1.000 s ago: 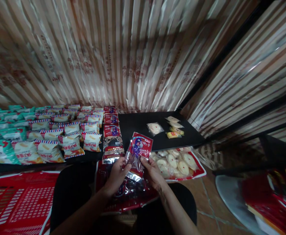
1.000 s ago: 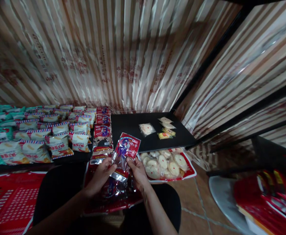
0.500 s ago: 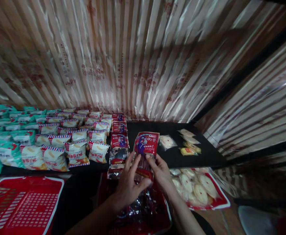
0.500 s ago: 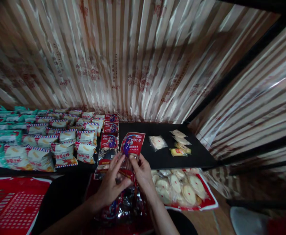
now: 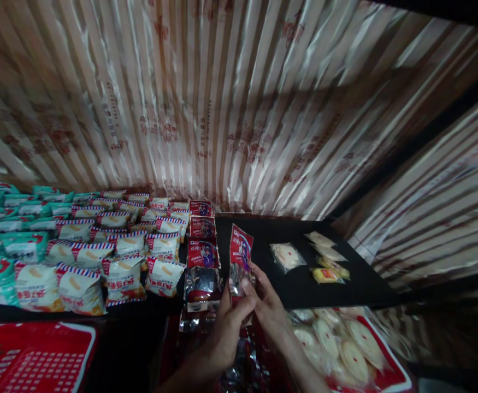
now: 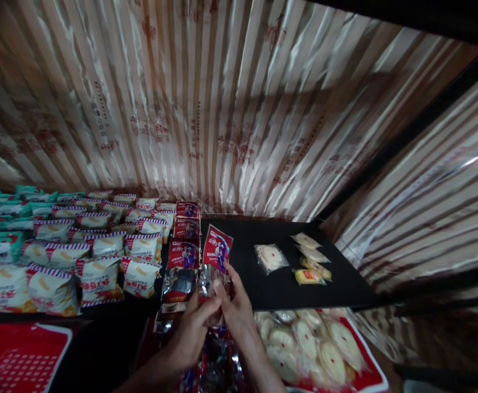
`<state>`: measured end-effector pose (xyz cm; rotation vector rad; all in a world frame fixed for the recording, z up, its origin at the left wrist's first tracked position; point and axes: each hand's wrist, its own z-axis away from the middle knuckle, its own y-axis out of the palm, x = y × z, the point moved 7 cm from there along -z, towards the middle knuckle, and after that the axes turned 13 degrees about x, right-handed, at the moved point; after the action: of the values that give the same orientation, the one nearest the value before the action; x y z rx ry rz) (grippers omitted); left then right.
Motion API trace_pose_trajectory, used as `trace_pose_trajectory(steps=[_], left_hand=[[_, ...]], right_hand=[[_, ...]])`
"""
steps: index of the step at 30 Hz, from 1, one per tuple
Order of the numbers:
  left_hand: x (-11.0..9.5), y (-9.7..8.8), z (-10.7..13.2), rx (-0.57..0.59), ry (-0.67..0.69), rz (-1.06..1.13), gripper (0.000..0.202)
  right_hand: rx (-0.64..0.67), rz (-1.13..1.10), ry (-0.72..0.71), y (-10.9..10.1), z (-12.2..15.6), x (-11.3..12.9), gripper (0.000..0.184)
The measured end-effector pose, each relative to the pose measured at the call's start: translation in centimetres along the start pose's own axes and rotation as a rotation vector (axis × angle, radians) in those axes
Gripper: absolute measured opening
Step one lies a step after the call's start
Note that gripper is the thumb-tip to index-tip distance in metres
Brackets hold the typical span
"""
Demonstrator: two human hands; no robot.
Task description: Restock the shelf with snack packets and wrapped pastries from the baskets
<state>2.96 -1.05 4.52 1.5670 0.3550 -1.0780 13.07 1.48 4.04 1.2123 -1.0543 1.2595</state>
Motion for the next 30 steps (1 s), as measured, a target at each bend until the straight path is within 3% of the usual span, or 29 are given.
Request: trace_pose_trajectory(steps=[3,6,9,13,18,30], left_hand=[[-0.6,-2.3,-1.9,-0.15,0.007,-0.115,0.056],[-2.3,-4.4,-3.0,-0.339,0.052,-0.428,0.054],[-4.4,-4.8,-3.5,-0.469,0.155,-0.806,0.056],[-5.1,-4.0,-5.2,-0.434,0.237,-1.167,0.056],[-4.9,-6.2,-8.2,-0.47,0.226,-1.174,0.055],[-6.7,-8.6,-10.8,-0.557,0.209,-1.397,0.052]], right_hand=[[-0.017,-0.026,0.004,0.6,-2.6,-0.2,0.058],[-0.081,-0.032,0.068,0.7,-6.0,-0.5,0.059],[-0.091,0.031,0.112,0.9,-10.3,-0.5,0.056],[-0.107,0.357,0.056,1.2,-16.2,0.9,0.04],[-0.048,0.574,0.006,2.8,-21.1,1.6,0.034],[0.032,0.875,0.028,6.0,-24.4,1.6,0.035]])
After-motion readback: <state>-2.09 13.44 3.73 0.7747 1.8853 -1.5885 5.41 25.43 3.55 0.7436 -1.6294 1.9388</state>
